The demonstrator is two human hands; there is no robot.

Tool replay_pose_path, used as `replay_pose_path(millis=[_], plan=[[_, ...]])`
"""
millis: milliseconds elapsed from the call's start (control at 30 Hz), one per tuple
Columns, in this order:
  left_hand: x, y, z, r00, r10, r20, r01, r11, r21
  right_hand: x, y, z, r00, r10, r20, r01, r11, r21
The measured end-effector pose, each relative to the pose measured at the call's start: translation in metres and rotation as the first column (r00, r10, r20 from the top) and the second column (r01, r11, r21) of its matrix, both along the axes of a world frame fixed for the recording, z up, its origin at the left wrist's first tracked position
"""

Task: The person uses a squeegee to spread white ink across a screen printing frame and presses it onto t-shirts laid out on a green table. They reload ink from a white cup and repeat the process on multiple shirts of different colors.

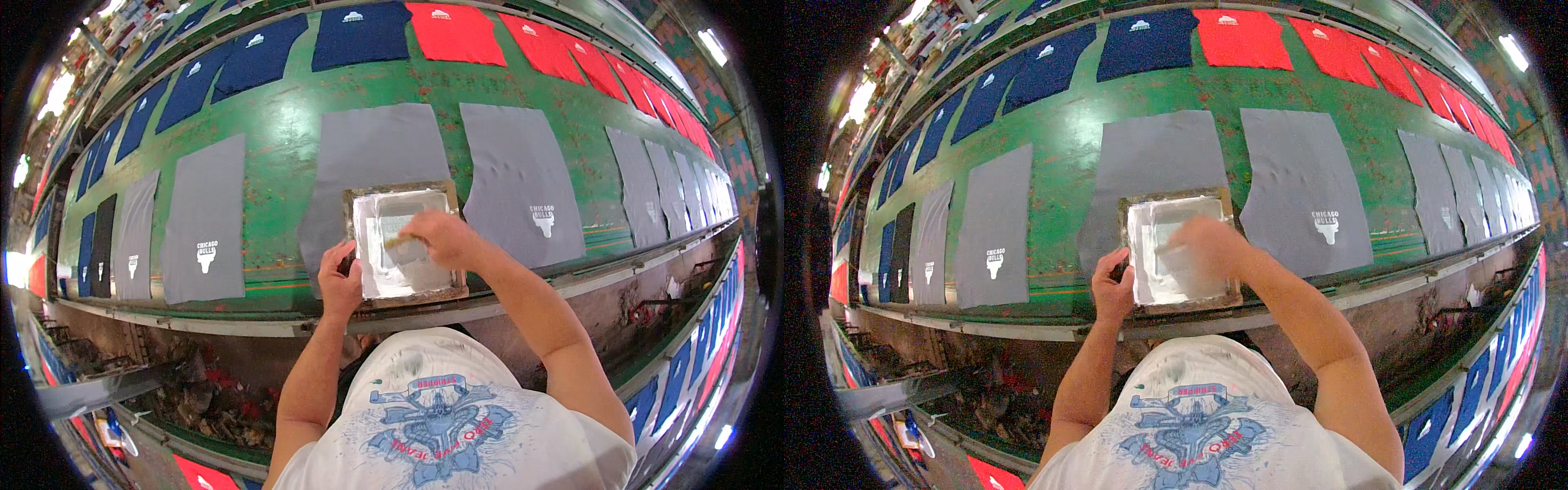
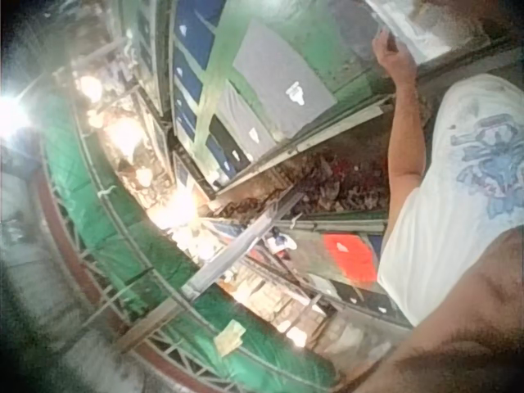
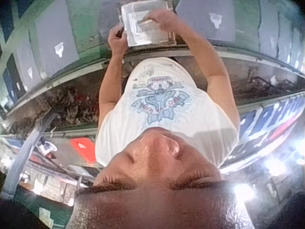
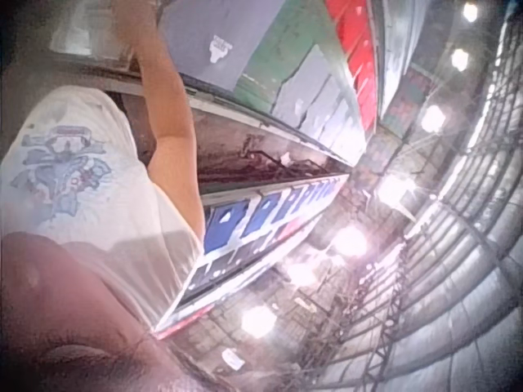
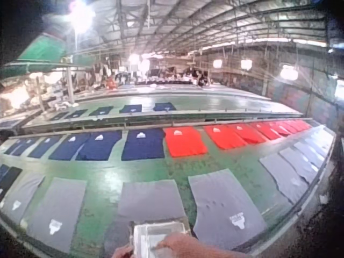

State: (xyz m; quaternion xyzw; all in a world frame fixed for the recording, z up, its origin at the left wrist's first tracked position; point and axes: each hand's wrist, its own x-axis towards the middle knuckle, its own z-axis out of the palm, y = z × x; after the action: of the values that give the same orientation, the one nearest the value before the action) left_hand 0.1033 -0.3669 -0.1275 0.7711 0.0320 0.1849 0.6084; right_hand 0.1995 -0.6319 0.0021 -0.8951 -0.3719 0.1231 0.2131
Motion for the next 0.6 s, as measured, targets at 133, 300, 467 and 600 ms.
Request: replay_pose_path(millis=[133, 300, 467, 600], plan=[[0.001, 0.002, 0.001, 0.999, -0.017, -0.047, 0.016, 1.0, -0.023, 0.028, 0.017, -0.008, 0.964, -0.115, 0.24, 0.079, 0.985, 0.154], [-0.003, 0.002, 0.01, 0.993, -0.038, -0.113, 0.034, 0.999, -0.043, -0.011, 0.027, 0.003, 0.96, -0.035, 0.279, 0.057, 0.996, -0.069], [0.001, -0.003, 0.015, 0.999, -0.001, -0.047, 0.0, 1.0, -0.015, -0.062, 0.025, -0.001, 0.98, -0.057, 0.193, 0.077, 0.992, -0.096], [0.0, -0.002, 0.015, 0.994, 0.024, -0.103, -0.02, 0.999, 0.037, -0.093, 0.015, -0.014, 0.974, -0.056, 0.221, 0.049, 0.998, 0.039]])
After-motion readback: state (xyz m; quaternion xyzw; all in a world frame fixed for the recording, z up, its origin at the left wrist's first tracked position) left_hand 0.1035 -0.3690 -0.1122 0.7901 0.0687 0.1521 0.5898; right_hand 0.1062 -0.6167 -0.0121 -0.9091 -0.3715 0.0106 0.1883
